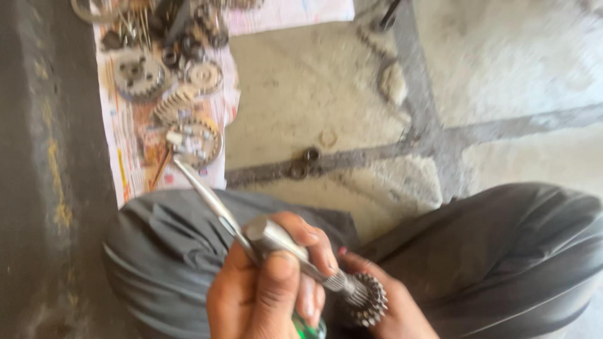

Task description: The person uses pliers and a screwdriver to adjust a small gear-like mechanical part held between their legs. They repeatedly reposition the tools and the part while seated on the floor.

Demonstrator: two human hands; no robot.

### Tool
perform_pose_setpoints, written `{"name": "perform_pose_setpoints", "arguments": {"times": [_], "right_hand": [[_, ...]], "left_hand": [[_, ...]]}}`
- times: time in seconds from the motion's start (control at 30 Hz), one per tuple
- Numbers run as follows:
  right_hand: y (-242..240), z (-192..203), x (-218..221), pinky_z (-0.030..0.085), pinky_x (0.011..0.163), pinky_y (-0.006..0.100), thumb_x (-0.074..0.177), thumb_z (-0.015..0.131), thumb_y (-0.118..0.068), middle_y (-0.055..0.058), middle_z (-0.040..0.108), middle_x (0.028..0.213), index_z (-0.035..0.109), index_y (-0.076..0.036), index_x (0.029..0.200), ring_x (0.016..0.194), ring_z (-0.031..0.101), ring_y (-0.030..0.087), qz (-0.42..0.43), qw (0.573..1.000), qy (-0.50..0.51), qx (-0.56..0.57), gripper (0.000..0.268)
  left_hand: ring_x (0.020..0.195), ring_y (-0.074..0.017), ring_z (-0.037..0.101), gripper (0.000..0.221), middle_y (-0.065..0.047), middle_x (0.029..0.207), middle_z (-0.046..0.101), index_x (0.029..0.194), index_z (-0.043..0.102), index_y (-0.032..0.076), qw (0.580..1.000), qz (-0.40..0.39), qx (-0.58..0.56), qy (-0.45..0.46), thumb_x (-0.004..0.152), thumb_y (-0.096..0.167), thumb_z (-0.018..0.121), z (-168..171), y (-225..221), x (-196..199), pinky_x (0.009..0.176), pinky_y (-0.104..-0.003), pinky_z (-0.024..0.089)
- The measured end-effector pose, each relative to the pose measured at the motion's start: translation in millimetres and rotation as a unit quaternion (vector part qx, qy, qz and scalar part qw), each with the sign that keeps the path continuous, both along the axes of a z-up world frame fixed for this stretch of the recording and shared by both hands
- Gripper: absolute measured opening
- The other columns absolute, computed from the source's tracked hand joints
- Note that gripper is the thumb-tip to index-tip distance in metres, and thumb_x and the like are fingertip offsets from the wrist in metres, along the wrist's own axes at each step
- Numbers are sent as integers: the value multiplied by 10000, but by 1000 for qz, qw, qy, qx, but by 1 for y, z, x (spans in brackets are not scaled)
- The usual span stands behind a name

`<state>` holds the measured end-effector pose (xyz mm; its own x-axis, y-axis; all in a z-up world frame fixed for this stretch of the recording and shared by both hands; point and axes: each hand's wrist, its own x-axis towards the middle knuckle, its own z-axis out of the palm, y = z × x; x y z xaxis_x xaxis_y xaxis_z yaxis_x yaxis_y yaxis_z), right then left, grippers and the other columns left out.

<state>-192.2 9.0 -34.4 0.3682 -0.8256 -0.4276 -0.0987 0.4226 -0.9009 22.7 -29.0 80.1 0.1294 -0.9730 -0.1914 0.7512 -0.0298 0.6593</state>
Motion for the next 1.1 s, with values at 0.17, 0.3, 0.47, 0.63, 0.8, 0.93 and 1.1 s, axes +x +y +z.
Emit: {"name": "perform_pose_setpoints", "arguments": {"times": [0.17,0.3,0.47,0.63,0.8,0.93,1.1], "right_hand": [[3,-5,-3,424,1078,315,918,605,18,137,629,1375,469,10,1482,1284,581,202,-19,998,66,-16,580],[25,-6,-4,452,1062,322,935,605,-15,141,647,1347,499,3,1451,1254,605,206,-37,990,134,-19,527],[55,-5,10,486,1042,331,955,605,-58,145,669,1311,538,-7,1412,1216,636,211,-59,970,234,-35,465],[61,8,33,521,1023,340,976,604,-100,149,692,1275,576,-16,1374,1178,667,216,-59,935,347,-47,408],[27,20,45,500,994,349,1011,545,-44,213,688,1290,536,52,1407,1177,682,245,44,925,292,-238,408],[40,13,59,542,918,287,945,623,-53,178,718,1223,531,-1,1409,1096,713,191,83,879,393,-259,476],[64,-18,-31,549,946,302,776,805,-100,116,739,1175,564,-125,1413,1106,713,189,76,953,293,-1,681]], "left_hand": [[524,-55,495,344,-201,812,678,1119,635,-89,998,40,48,-22,994,229,679,23,-17,-18,456,-213,421],[506,-31,444,317,-195,809,670,1098,648,-108,995,78,61,-13,1020,196,695,36,-25,-31,441,-196,367],[529,-20,449,289,-139,873,678,1138,638,-30,995,41,73,-60,1029,237,636,31,-24,-25,449,-209,390],[503,-24,433,230,-73,845,664,1096,640,28,969,7,165,-185,1027,225,544,-3,-10,-33,437,-204,362],[599,-39,515,210,-37,908,665,1109,614,54,950,-6,183,-252,1042,210,492,-45,5,-52,531,-225,477],[636,-67,505,240,-50,893,643,1089,604,47,951,-15,216,-221,1059,233,455,-67,12,-45,606,-240,475],[778,-93,560,255,-43,982,618,1149,582,53,970,-117,124,-172,1081,246,431,-79,22,-33,704,-260,513]]}}
